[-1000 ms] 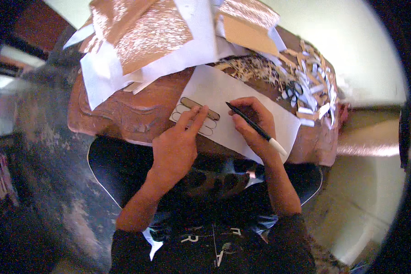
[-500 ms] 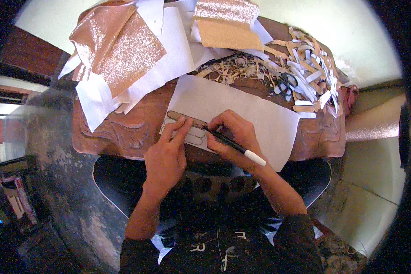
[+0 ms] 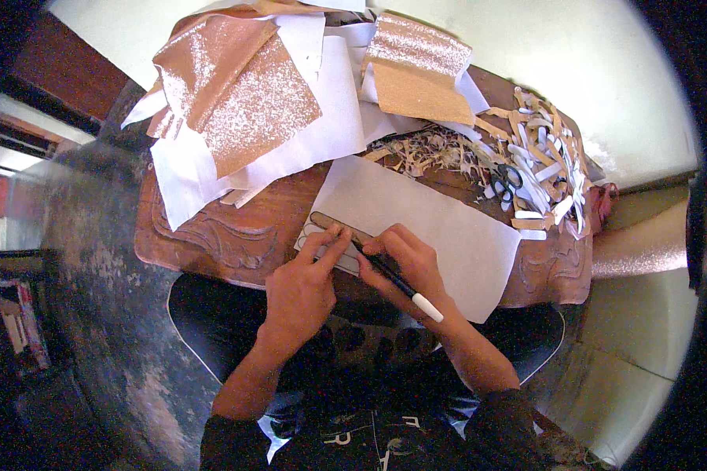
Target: The person uses a black marker to draw and trace shapes on a white sheet of paper placed on a wooden table. They repeatedly reposition the paper and trace along the edges of a small rectangular object to create multiple outlined shapes.
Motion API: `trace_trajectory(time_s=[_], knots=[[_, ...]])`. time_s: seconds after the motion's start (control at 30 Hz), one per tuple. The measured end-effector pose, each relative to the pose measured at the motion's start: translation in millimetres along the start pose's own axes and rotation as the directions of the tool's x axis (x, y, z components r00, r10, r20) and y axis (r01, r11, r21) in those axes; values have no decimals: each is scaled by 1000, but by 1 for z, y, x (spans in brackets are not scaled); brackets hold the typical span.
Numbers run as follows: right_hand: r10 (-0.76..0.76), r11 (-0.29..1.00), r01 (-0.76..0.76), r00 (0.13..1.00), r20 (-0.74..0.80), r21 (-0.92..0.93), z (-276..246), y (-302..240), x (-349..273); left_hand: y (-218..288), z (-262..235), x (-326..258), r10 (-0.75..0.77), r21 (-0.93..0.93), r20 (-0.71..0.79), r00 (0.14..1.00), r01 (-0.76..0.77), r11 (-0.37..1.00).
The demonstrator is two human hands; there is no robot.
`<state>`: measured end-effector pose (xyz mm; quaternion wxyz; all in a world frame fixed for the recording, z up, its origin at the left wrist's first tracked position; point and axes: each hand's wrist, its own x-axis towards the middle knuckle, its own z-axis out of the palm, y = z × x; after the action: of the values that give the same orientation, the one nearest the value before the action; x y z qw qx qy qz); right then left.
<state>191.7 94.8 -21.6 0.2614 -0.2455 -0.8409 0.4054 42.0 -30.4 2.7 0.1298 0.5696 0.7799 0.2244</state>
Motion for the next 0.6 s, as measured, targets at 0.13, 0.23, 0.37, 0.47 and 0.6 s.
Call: trace_trajectory(time_s=[0.13, 0.23, 0.37, 0.47, 0.6], knots=[[135, 991, -133, 989, -67, 29, -8, -13, 5, -1, 1, -1, 3, -10, -13, 1000, -3, 1000], [254, 965, -239, 953, -164, 109, -10, -7, 7, 1, 1, -2, -5, 21, -13, 1000, 5, 1000], [65, 998, -68, 988, -142, -14, -11, -1, 10, 2, 3, -2, 9, 35, -42, 999, -7, 999], [-96, 984, 79, 990, -102, -157, -7, -1, 11, 3, 4, -2, 24, 46, -49, 999, -21, 999], [-88, 982, 72, 993, -81, -177, -4, -4, 10, 3, 2, -2, 25, 52, -44, 999, -23, 998]])
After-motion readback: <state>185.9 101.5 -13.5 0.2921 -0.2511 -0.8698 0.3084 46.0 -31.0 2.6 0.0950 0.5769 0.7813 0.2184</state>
